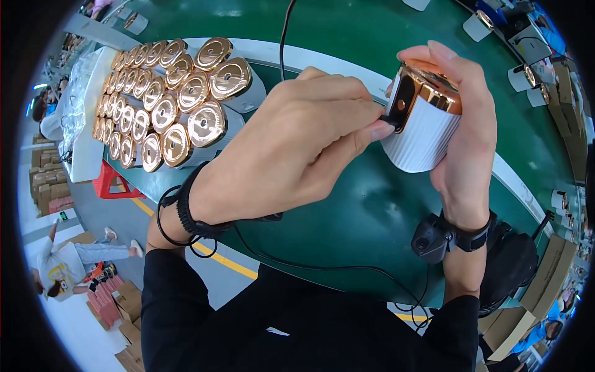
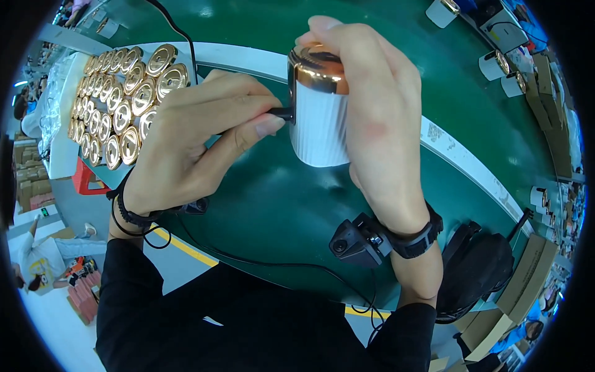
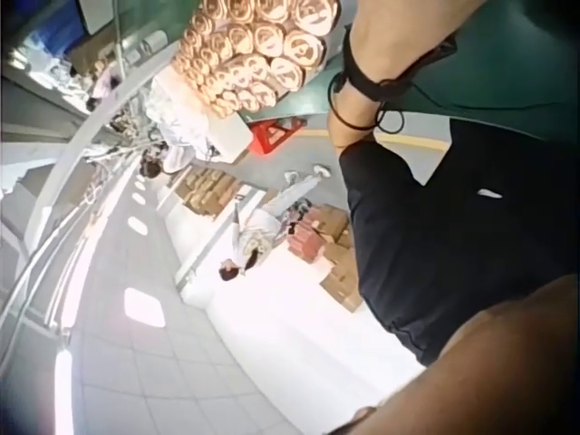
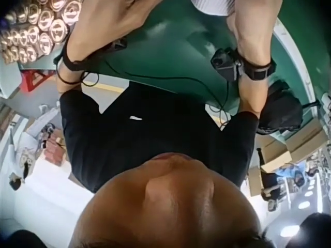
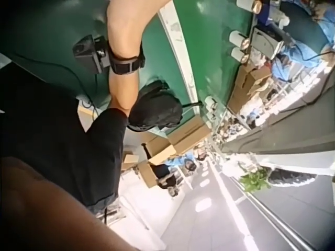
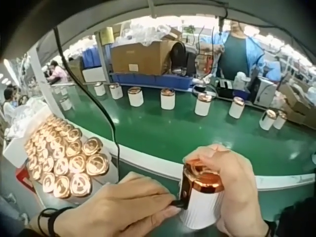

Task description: Wiping, inspecting, and assembling small cylindrical electronic components on a production line.

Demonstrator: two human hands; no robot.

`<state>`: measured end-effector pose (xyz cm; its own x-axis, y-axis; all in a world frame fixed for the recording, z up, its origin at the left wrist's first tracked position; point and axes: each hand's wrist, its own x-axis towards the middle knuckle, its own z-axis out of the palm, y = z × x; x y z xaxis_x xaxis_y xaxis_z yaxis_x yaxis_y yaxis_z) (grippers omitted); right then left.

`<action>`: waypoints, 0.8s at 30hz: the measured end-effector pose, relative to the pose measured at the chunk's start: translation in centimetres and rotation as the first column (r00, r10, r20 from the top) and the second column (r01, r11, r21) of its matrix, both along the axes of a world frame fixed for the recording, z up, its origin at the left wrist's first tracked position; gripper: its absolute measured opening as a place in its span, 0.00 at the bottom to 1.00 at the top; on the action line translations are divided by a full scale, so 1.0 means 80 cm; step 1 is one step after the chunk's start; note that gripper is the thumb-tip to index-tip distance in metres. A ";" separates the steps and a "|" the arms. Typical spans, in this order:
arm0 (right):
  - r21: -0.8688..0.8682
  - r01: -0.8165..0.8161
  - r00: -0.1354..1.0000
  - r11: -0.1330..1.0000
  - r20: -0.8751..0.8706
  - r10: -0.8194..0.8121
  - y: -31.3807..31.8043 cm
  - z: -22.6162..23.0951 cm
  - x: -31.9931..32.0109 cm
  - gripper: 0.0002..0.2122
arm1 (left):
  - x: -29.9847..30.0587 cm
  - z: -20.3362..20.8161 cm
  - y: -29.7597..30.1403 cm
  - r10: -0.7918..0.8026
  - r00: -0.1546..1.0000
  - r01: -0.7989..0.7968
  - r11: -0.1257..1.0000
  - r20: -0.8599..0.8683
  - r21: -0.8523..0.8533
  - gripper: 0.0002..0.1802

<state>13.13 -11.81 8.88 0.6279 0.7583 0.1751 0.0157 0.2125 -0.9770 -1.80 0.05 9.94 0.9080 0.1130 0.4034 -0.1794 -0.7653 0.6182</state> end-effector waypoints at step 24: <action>0.070 0.069 0.939 0.995 0.331 -0.089 0.005 -0.004 -0.012 0.10 | 0.017 -0.023 -0.046 0.124 0.946 -0.323 0.410 -0.299 -0.853 0.17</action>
<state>12.20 -11.38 8.53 0.5837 0.6916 0.4254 0.3575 0.2515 -0.8994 -0.42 -3.60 8.07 0.8295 0.5233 -0.1954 0.0882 0.2226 0.9709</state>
